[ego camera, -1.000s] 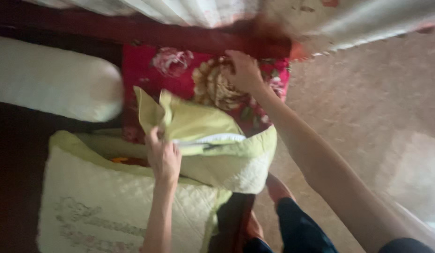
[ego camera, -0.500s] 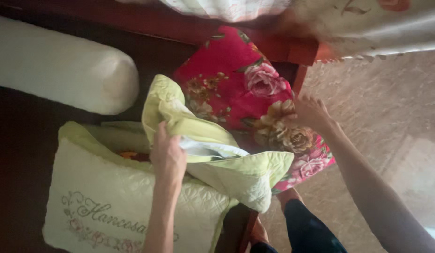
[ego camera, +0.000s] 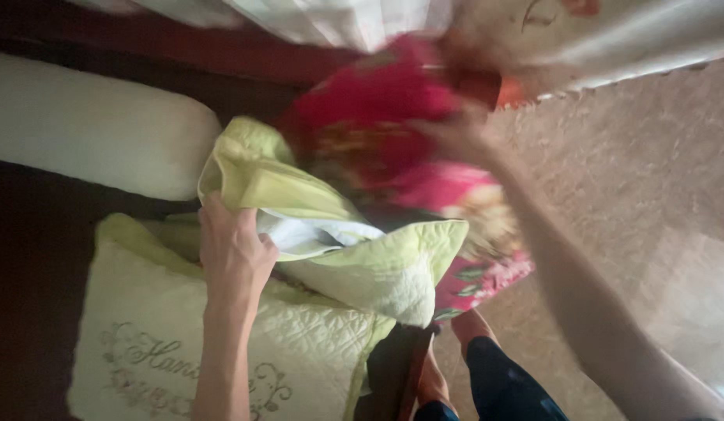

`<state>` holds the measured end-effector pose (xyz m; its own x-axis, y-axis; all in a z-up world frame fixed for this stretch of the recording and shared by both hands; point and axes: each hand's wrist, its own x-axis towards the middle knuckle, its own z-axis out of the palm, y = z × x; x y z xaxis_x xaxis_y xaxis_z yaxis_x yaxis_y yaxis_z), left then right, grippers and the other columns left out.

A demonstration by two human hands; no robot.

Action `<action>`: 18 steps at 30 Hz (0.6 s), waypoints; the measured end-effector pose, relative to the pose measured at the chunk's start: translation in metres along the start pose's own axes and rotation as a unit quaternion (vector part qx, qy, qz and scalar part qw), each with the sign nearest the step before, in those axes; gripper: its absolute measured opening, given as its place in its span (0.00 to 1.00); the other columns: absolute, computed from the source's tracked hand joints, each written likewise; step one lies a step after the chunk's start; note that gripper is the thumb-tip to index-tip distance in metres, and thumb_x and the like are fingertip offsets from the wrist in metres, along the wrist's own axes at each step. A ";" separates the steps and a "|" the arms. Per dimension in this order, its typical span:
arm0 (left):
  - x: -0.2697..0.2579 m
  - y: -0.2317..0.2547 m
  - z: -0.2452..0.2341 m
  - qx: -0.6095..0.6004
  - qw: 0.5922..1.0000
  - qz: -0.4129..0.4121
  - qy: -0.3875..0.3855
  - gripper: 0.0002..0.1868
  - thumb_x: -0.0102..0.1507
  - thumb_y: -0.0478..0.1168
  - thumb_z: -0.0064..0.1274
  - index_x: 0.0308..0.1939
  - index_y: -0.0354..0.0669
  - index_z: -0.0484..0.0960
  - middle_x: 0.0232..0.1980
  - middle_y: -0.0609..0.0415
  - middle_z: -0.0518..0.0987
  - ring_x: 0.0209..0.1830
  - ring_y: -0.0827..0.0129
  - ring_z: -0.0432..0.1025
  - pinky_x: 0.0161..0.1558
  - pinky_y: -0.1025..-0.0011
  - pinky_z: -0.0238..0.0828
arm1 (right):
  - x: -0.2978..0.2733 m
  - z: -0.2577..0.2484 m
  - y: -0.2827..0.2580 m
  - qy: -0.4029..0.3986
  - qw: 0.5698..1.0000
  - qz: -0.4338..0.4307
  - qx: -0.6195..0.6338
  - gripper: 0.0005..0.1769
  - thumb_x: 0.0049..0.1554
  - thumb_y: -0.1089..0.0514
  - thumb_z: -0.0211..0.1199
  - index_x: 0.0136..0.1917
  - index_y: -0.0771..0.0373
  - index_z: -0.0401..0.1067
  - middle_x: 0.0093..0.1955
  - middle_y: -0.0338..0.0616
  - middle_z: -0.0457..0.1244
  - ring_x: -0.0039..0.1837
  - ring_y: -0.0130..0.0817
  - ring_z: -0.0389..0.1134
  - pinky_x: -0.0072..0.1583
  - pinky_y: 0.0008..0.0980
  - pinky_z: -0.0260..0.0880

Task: The person places a light green pillowcase onto a blue and white striped pillow, then onto a red floral pillow, smoothing and adjusting the fabric by hand. The pillows are handled one at a time and placed on a wooden surface.

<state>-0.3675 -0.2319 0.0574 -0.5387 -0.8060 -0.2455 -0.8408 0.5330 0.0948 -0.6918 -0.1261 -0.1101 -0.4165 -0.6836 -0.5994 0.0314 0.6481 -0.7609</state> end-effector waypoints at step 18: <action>-0.102 0.123 -0.137 0.019 0.984 0.158 0.081 0.08 0.63 0.36 0.57 0.43 0.35 0.85 0.60 0.38 0.67 0.47 0.53 0.74 0.49 0.56 0.74 | -0.344 -0.158 -0.108 -0.247 0.828 -0.438 0.248 0.38 0.54 0.43 0.73 0.72 0.54 0.63 0.73 0.45 0.59 0.72 0.40 0.64 0.69 0.47 0.66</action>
<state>-0.4232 -0.1193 0.2263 -0.7775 -0.6267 -0.0519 -0.6283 0.7709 0.1048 -0.6954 0.0924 0.2172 -0.0581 -0.9517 0.3013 0.3350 -0.3029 -0.8922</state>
